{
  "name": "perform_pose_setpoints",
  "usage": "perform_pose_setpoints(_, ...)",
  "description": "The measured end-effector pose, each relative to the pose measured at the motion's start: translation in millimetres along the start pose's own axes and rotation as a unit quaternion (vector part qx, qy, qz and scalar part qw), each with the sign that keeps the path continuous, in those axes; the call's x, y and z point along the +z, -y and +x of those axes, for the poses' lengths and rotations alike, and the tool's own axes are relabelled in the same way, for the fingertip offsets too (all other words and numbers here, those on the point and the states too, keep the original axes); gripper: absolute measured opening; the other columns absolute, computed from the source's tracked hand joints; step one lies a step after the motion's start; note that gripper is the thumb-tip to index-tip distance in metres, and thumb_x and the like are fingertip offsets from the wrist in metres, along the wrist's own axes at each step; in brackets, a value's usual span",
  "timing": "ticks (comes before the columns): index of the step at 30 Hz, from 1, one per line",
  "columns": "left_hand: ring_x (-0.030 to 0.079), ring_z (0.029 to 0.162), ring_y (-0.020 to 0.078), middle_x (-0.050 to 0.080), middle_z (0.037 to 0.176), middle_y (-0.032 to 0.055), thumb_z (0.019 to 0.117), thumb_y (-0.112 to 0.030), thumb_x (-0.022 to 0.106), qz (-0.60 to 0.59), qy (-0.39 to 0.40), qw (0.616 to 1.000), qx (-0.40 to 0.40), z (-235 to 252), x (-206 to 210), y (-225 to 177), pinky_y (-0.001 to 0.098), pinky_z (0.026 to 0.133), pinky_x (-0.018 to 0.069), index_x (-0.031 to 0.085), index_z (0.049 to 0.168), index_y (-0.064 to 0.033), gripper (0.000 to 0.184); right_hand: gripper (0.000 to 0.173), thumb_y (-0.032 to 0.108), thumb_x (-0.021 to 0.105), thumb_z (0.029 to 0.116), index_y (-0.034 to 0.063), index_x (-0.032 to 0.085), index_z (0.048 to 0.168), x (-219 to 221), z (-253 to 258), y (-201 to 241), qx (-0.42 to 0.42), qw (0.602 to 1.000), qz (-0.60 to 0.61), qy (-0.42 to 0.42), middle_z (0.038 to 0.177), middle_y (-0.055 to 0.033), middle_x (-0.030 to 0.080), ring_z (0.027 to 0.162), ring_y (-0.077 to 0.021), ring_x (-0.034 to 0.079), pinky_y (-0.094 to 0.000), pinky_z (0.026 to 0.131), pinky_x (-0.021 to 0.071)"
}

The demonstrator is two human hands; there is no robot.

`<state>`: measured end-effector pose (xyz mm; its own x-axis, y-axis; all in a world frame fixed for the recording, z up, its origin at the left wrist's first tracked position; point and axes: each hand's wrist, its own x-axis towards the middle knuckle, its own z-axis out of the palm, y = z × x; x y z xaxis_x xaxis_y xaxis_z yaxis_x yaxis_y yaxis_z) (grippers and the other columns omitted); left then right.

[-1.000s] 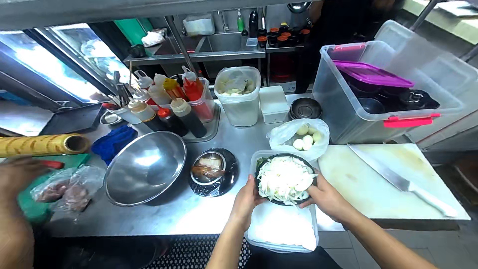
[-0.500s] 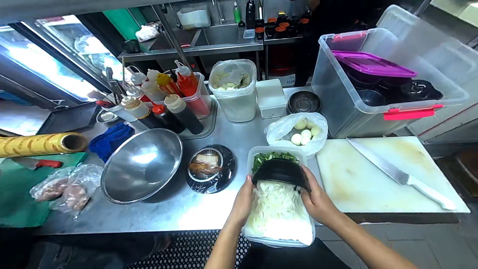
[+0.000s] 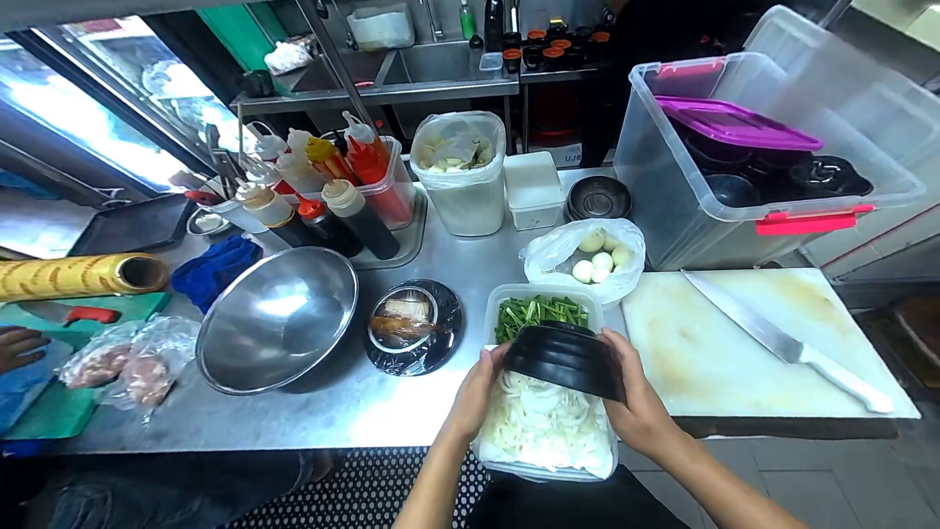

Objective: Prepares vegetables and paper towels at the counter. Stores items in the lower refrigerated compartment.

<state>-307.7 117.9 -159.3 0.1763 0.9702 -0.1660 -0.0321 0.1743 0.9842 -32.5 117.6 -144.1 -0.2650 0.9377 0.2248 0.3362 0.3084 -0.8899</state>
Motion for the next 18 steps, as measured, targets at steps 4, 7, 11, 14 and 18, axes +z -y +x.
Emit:
perform_pose_setpoints(4,0.061,0.126,0.0174,0.067,0.134,0.0097,0.1053,-0.059,0.003,-0.012,-0.018,0.999,-0.033,8.2,-0.9,-6.5,0.0402,0.111,0.0476,0.060,0.137,-0.0035,0.085,0.074,0.002,0.052,0.0906,0.0105,0.029,0.160,3.0,0.2,10.6,0.035,0.998,0.023,-0.038,0.150,-0.0090,0.053,0.134,-0.0129,0.055,-0.0341,0.112,0.0507)
perform_pose_setpoints(7,0.059,0.130,0.0187,0.066,0.137,0.0107,0.1056,-0.059,0.002,0.008,-0.020,0.999,-0.028,10.1,0.4,-3.3,0.0400,0.114,0.0455,0.058,0.139,-0.0021,0.086,0.073,0.004,0.055,0.0904,0.0094,0.031,0.159,7.5,-0.6,9.5,0.026,0.997,-0.009,-0.076,0.149,-0.0112,0.052,0.135,-0.0147,0.054,-0.0355,0.112,0.0499)
perform_pose_setpoints(11,0.057,0.134,0.0167,0.064,0.139,0.0098,0.1066,-0.058,0.005,0.037,-0.024,0.999,-0.017,6.9,1.6,-1.2,0.0391,0.117,0.0433,0.059,0.139,-0.0024,0.084,0.070,0.002,0.053,0.0903,0.0110,0.034,0.157,5.5,-1.6,13.1,0.036,0.995,0.000,-0.088,0.148,-0.0077,0.054,0.133,-0.0123,0.056,-0.0338,0.110,0.0519)
perform_pose_setpoints(14,0.060,0.128,0.0151,0.067,0.135,0.0063,0.1059,-0.058,0.001,0.054,-0.013,0.998,-0.016,6.4,2.1,0.0,0.0389,0.113,0.0468,0.064,0.134,-0.0060,0.086,0.066,0.002,0.051,0.0915,0.0113,0.037,0.155,5.2,-1.7,9.1,0.066,0.993,-0.003,-0.102,0.144,-0.0062,0.058,0.130,-0.0105,0.058,-0.0322,0.106,0.0533)
perform_pose_setpoints(18,0.060,0.127,0.0128,0.068,0.133,0.0042,0.1071,-0.055,0.002,0.086,-0.013,0.996,-0.012,9.3,2.3,-4.2,0.0382,0.112,0.0473,0.065,0.133,-0.0084,0.083,0.070,0.002,0.053,0.0866,0.0022,0.035,0.154,3.8,-4.5,6.5,0.004,0.994,-0.021,-0.104,0.144,-0.0132,0.055,0.131,-0.0148,0.057,-0.0340,0.109,0.0517)
